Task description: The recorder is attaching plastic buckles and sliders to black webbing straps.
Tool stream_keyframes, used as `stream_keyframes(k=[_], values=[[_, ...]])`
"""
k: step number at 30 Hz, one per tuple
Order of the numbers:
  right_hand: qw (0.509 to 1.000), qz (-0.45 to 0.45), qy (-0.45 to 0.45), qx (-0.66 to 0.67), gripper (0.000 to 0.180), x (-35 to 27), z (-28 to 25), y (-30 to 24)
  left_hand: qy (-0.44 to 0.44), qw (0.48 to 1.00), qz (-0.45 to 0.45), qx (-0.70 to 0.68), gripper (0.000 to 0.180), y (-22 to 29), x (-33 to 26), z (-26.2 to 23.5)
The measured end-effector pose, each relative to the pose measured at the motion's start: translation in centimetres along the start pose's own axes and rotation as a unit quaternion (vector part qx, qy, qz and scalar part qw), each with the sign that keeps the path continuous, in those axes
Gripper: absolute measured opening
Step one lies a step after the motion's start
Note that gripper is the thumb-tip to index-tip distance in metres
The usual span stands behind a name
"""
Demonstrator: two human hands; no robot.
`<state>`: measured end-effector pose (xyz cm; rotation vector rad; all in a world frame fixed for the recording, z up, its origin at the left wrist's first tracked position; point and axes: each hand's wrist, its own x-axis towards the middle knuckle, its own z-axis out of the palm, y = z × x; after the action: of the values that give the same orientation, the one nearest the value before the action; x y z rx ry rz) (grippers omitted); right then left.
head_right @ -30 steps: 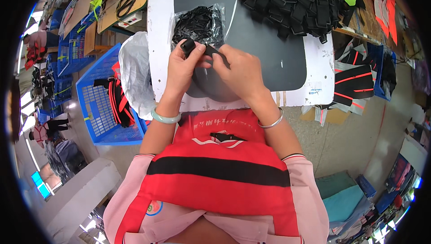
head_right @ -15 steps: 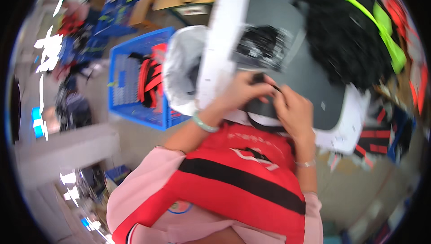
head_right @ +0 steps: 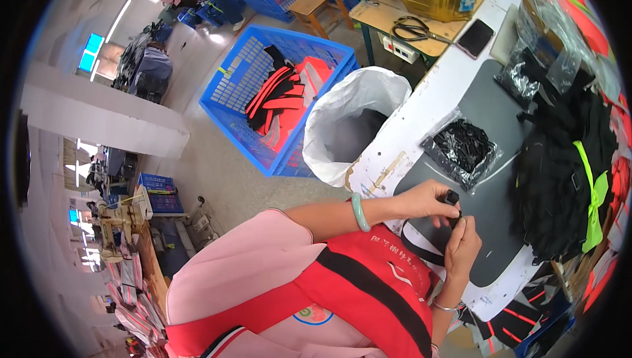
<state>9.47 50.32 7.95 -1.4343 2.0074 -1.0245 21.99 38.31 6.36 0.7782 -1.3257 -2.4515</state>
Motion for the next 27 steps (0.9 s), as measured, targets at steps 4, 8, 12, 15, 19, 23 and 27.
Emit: stream_keyframes(k=[4, 8, 12, 15, 19, 23, 27], values=[[0.998, 0.024, 0.054, 0.021, 0.026, -0.2, 1.3, 0.8, 0.026, 0.998, 0.027, 0.049, 0.017, -0.5, -0.4, 0.6], [0.997, 0.034, 0.069, 0.026, 0.029, -0.5, 2.2, 1.6, 0.032, 0.998, 0.019, 0.041, 0.018, -0.5, -0.5, 0.4], [0.996, 0.035, 0.076, 0.036, 0.03, -0.4, 2.9, 2.1, 0.042, 0.999, 0.029, 0.006, 0.018, -0.6, -0.9, 0.6], [0.992, 0.044, 0.102, 0.061, 0.029, -0.5, 3.3, 2.6, 0.058, 0.991, 0.052, 0.109, 0.017, 0.0, -1.1, 0.8], [0.983, 0.003, 0.101, 0.153, 0.029, -0.3, 3.2, 1.7, 0.089, 0.965, 0.12, 0.214, 0.02, 0.0, -1.5, 1.1], [0.993, -0.038, 0.097, 0.056, 0.022, 0.2, 2.1, -0.8, 0.094, 0.934, 0.159, 0.306, 0.019, 0.5, -2.1, 1.1], [0.995, -0.014, 0.028, 0.096, 0.011, 0.3, 1.1, 0.2, 0.073, 0.93, 0.149, 0.328, 0.017, 2.4, -3.1, 0.7]])
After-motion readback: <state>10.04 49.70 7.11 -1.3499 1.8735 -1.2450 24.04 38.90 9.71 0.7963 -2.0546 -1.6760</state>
